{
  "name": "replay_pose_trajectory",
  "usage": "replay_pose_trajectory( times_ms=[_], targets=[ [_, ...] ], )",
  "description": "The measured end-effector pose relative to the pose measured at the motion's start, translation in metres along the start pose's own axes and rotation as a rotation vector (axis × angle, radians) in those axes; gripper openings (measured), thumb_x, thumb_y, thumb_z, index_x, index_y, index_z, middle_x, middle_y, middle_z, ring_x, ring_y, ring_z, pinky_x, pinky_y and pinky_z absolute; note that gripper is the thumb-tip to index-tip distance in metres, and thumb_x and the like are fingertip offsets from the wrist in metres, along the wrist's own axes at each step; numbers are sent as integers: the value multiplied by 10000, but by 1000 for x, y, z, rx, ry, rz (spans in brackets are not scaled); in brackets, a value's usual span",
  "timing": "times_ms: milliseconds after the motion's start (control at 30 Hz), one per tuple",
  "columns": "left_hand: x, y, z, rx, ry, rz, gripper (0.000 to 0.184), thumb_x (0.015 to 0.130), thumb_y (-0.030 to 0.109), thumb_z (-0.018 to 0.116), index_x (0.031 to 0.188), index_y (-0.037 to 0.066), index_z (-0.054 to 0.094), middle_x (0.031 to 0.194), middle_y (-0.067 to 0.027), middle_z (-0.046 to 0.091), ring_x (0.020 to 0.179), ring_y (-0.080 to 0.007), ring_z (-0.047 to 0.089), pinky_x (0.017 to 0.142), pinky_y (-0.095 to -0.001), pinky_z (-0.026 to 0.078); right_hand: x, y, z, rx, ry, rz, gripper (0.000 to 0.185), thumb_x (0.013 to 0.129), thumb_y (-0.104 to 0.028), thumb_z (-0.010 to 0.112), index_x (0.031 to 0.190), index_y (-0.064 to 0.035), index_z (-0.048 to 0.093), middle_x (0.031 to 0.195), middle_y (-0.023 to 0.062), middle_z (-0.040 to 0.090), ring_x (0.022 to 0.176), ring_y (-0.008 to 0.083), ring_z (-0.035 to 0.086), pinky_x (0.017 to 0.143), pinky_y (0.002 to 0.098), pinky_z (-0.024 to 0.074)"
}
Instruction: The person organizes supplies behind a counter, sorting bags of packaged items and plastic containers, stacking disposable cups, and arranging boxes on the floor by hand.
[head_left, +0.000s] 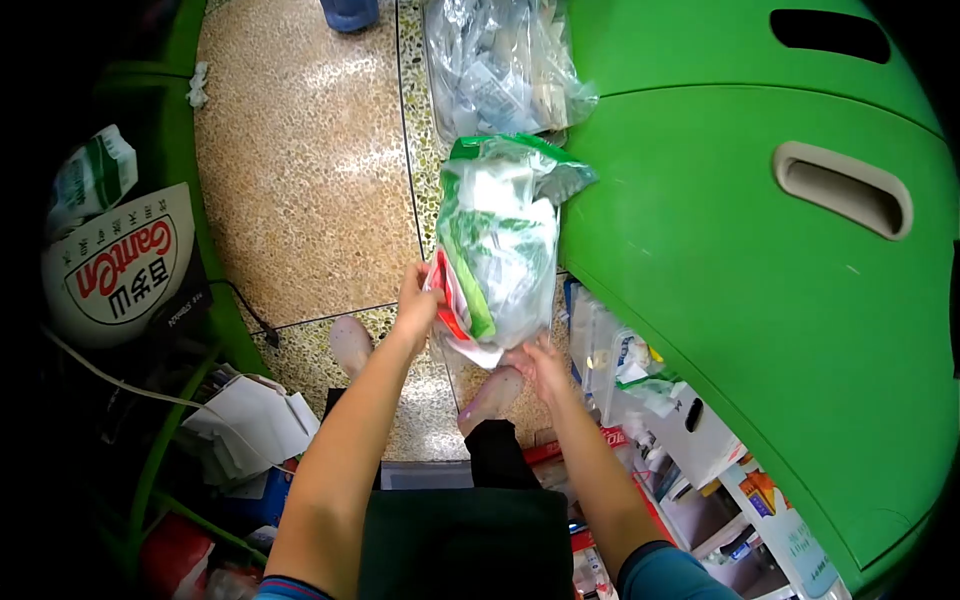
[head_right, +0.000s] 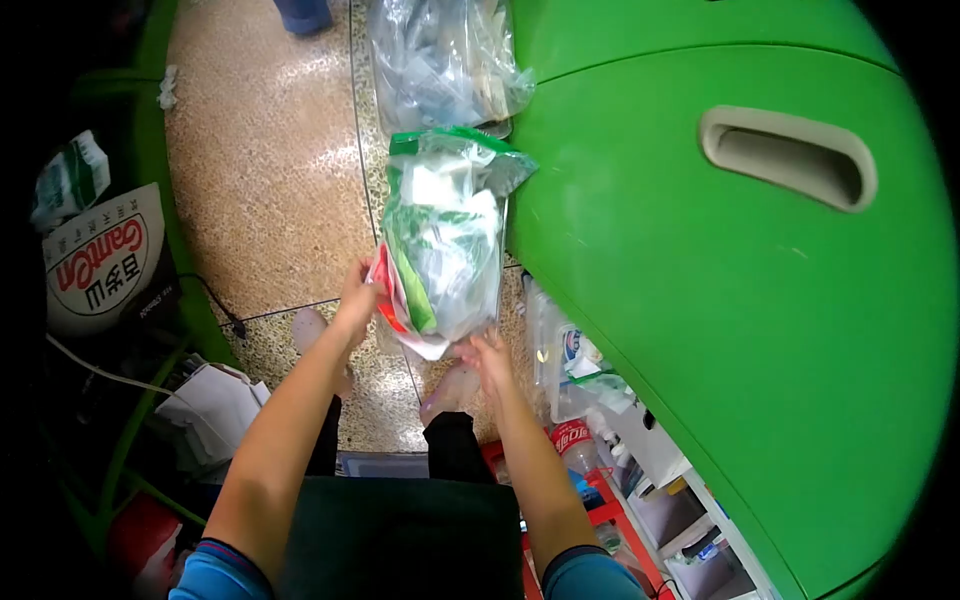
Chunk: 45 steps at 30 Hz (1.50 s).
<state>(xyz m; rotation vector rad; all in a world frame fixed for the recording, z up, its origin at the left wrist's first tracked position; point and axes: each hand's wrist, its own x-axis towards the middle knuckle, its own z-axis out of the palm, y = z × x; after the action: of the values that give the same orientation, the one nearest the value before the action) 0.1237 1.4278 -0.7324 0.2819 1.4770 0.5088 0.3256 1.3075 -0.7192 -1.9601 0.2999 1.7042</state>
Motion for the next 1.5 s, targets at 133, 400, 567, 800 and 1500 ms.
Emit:
replay_pose_trajectory(
  times_ms=[133,400,567,800,1500],
  targets=[
    [16,6,-2,-123,-86,-50,338,658,8,461,989,64,420,959,-65,474,838,-169,466,771,-273,366,26,-6,1,41,-81,-31,565,805,-131,505,1272,-86,192,994,106,528,757,185,582,569,238,461],
    [29,50,-6,-288,-138,-23,460,738,143,458,1175,103,319,1117,-82,443,1035,-215,421,895,-352,322,44,-38,48,23,-116,-85,515,826,-114,460,1269,-70,201,969,138,537,811,206,564,666,280,454],
    [47,84,-1,-240,-222,85,614,738,250,498,1262,124,204,1255,-127,323,1154,-284,305,961,-434,202,65,-71,74,27,-108,-182,535,812,-89,475,1265,-65,192,1043,139,506,791,220,567,691,310,448],
    [-2,41,-26,120,-39,63,618,742,363,533,1229,80,279,1219,-125,353,1144,-254,306,929,-401,242,61,-110,90,335,-41,-266,860,737,-149,595,1294,-105,-59,1201,195,345,949,271,491,826,396,382],
    [-397,-52,-120,1293,209,-178,640,659,229,583,1227,98,319,1276,-185,247,1149,-364,271,894,-407,335,-366,126,-112,-1491,70,-304,508,777,-384,471,1228,-207,320,1121,291,389,1005,447,401,795,471,380]
  ],
)
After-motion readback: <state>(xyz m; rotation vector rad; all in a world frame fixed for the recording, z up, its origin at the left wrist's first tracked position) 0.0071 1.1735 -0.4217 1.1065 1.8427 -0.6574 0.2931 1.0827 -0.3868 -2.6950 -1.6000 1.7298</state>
